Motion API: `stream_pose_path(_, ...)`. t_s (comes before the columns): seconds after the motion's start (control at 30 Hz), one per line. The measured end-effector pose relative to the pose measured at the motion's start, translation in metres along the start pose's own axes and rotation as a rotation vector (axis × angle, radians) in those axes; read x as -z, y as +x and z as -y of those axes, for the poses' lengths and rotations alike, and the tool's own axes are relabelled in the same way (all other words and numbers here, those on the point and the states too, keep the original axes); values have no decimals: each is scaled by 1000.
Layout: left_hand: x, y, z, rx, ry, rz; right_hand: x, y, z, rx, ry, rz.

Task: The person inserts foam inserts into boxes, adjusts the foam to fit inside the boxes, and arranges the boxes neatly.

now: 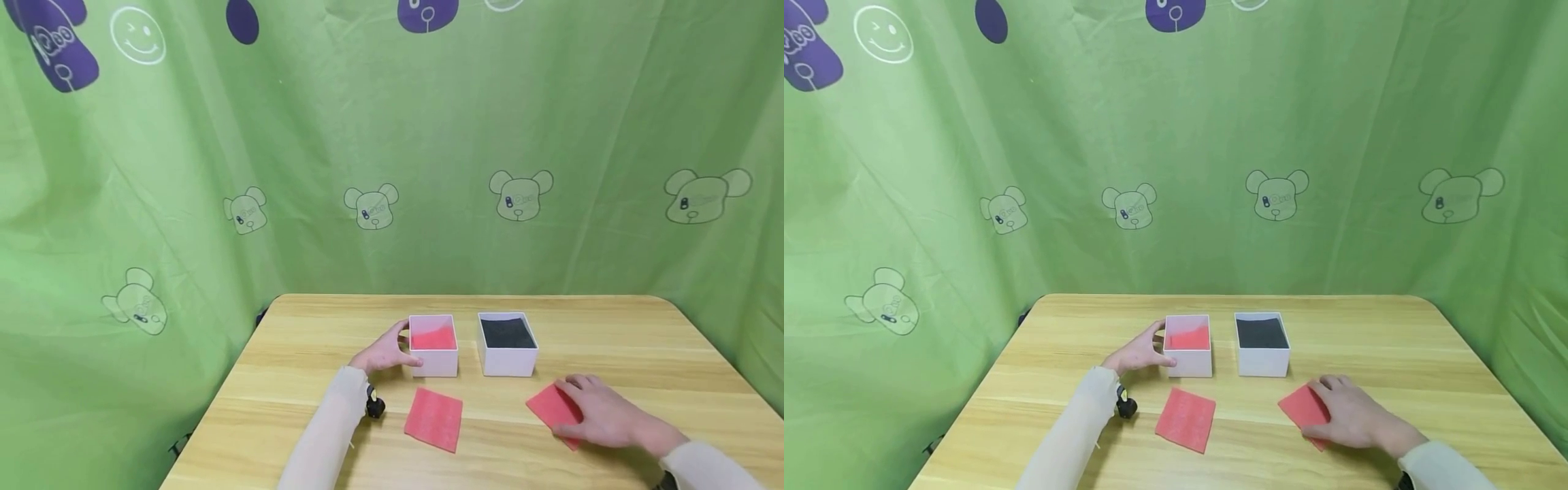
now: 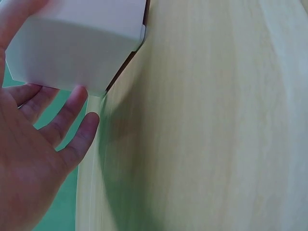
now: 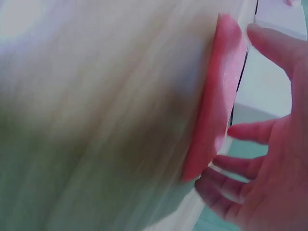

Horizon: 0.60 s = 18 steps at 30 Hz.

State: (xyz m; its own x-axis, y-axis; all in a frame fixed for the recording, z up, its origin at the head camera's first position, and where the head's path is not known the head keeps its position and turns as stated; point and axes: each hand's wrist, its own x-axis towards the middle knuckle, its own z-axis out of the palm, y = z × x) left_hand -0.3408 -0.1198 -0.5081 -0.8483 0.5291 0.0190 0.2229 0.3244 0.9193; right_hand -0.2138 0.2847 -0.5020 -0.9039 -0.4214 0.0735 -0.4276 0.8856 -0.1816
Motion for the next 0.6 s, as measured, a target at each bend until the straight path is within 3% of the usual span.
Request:
stream_pose_path(0.13, -1, 0, -1, 4, 5, -2, -5, -2, 1, -18, -39, -10)
stream_pose_path(0.43, -1, 0, 1, 4, -9, -7, -8, 2, -1, 50, -5, -25)
stream_pose_path(0.6, -1, 1, 2, -2, 5, -4, -5, 3, -1, 14, 4, 2)
